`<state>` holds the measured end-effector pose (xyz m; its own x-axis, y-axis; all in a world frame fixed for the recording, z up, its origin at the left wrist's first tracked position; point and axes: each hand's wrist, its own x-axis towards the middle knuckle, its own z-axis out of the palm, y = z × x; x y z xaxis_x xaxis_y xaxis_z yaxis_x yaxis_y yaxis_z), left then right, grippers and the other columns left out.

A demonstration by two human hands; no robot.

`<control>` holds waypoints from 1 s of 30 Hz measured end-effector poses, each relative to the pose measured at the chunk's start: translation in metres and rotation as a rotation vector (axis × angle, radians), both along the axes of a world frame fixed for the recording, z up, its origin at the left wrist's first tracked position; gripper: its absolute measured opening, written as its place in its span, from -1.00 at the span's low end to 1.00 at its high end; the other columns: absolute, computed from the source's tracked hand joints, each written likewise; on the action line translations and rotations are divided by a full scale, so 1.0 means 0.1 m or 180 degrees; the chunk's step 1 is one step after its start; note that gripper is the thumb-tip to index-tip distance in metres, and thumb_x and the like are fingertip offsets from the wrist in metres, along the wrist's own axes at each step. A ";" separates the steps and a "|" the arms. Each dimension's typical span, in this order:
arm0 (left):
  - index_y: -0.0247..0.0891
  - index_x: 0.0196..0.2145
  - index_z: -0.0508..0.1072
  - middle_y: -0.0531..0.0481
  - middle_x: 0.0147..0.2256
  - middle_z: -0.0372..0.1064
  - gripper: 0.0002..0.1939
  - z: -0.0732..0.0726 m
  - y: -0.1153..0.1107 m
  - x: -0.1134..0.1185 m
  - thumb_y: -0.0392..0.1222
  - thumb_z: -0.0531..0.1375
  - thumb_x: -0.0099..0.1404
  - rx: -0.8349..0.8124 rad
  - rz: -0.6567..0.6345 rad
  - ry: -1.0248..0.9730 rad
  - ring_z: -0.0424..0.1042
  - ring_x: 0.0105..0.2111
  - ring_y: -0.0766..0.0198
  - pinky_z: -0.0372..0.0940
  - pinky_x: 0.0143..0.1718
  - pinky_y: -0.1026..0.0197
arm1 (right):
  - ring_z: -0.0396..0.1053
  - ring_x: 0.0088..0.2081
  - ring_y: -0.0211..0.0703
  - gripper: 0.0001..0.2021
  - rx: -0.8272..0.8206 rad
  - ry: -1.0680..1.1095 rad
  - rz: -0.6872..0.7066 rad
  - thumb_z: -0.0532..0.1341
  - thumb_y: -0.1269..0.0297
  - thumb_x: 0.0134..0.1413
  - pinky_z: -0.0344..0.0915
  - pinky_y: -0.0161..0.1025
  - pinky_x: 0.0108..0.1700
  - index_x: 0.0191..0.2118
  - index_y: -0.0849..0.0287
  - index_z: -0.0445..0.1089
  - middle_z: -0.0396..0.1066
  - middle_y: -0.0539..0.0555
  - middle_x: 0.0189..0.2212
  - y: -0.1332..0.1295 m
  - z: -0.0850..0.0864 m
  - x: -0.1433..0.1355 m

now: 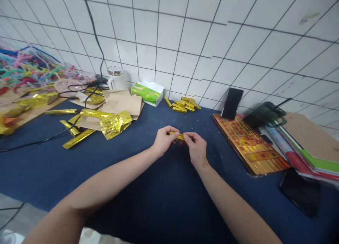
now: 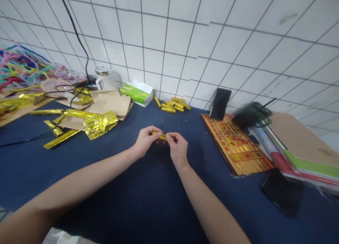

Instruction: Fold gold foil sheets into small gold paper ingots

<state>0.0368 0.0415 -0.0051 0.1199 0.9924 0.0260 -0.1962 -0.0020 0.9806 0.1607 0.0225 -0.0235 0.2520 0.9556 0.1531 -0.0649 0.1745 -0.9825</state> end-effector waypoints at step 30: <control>-0.32 -0.32 0.43 0.02 -0.41 0.38 -0.76 0.00 0.08 -0.08 -0.27 0.24 -0.03 0.0512 -0.0231 0.0457 0.33 -0.45 0.36 0.22 -0.39 0.32 | 0.38 -0.61 -0.26 -0.75 -0.0299 0.0805 0.0192 0.26 0.22 -0.15 0.35 -0.25 -0.51 -0.30 0.20 0.32 0.41 -0.04 -0.55 0.06 0.04 0.06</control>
<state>0.0287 0.0494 -0.0048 0.2048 0.9655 0.1608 -0.0599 -0.1516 0.9866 0.1665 0.0286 -0.0191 0.2132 0.9770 0.0025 -0.3176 0.0717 -0.9455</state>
